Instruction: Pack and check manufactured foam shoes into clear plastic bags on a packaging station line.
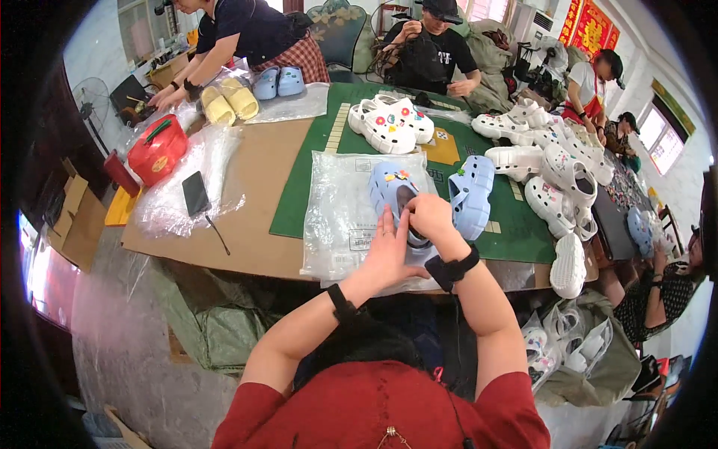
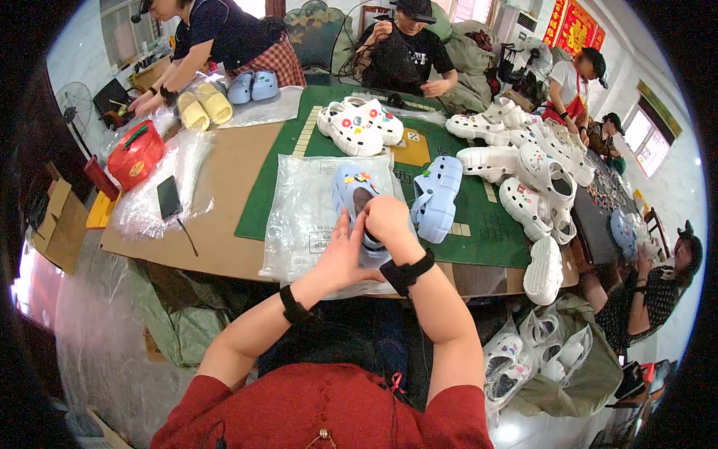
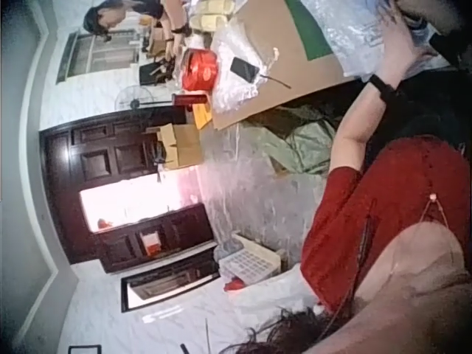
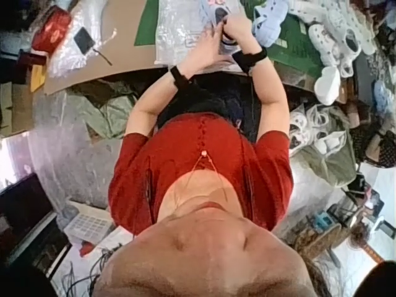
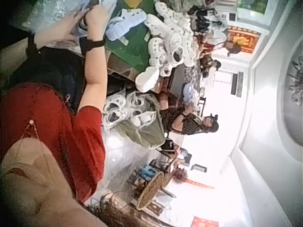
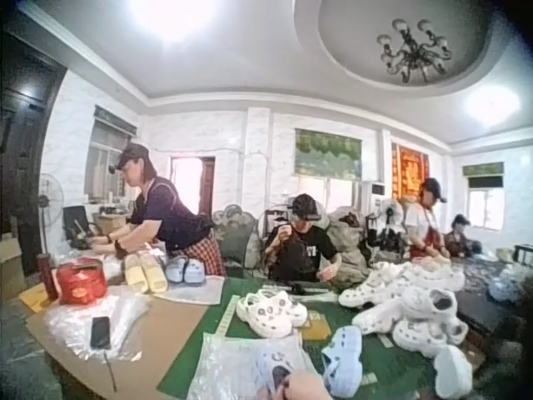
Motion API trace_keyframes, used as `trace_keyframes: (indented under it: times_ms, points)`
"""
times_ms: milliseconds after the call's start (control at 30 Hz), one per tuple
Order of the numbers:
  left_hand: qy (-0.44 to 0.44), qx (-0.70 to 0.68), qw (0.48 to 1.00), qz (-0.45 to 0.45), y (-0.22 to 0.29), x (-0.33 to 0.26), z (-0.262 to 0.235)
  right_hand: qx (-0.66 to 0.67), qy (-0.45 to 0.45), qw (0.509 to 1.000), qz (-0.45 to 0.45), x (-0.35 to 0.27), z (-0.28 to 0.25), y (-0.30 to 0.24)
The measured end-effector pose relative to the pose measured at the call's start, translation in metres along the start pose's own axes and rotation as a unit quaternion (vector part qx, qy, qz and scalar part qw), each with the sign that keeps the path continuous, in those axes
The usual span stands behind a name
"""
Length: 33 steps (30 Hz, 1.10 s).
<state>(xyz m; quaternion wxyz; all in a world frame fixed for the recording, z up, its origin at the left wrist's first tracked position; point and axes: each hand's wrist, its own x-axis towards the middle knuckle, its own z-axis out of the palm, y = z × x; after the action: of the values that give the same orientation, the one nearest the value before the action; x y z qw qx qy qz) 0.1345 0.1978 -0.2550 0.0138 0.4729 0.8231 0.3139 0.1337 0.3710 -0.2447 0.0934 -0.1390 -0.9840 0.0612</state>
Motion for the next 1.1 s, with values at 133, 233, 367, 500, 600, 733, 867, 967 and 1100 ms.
trace_keyframes:
  times_ms: [133, 233, 367, 500, 600, 733, 867, 967, 1100]
  points:
    - [0.048, -0.063, 0.997, 0.0, -0.017, 0.001, 0.02, 0.097, 0.096, 0.99, -0.034, -0.007, -0.004, 0.01]
    - [0.035, -0.055, 0.997, -0.033, -0.012, -0.002, 0.025, 0.372, 0.004, 0.927, 0.045, -0.014, -0.022, 0.014]
    - [0.06, -0.046, 0.997, -0.012, -0.014, 0.0, 0.031, 0.446, -0.038, 0.894, -0.02, -0.035, -0.041, 0.016]
    - [0.049, -0.04, 0.998, -0.021, -0.006, 0.009, 0.027, 0.549, -0.042, 0.831, -0.085, -0.066, -0.08, 0.017]
    - [0.039, -0.028, 0.998, -0.04, -0.009, 0.013, 0.03, 0.672, 0.126, 0.724, -0.096, -0.088, -0.127, 0.003]
    - [0.004, -0.051, 0.998, -0.035, -0.004, 0.015, 0.018, 0.734, 0.199, 0.642, -0.1, -0.102, -0.151, 0.023]
    - [0.021, -0.123, 0.988, 0.089, -0.026, -0.017, -0.026, 0.779, 0.147, 0.61, 0.022, -0.108, -0.136, -0.018]
    - [0.017, -0.76, 0.649, 0.018, -0.028, -0.039, -0.053, 0.753, -0.01, 0.658, -0.017, -0.122, -0.087, -0.016]
    - [0.002, -0.787, 0.595, -0.164, -0.05, -0.044, -0.07, 0.668, -0.124, 0.727, -0.094, -0.145, -0.053, -0.033]
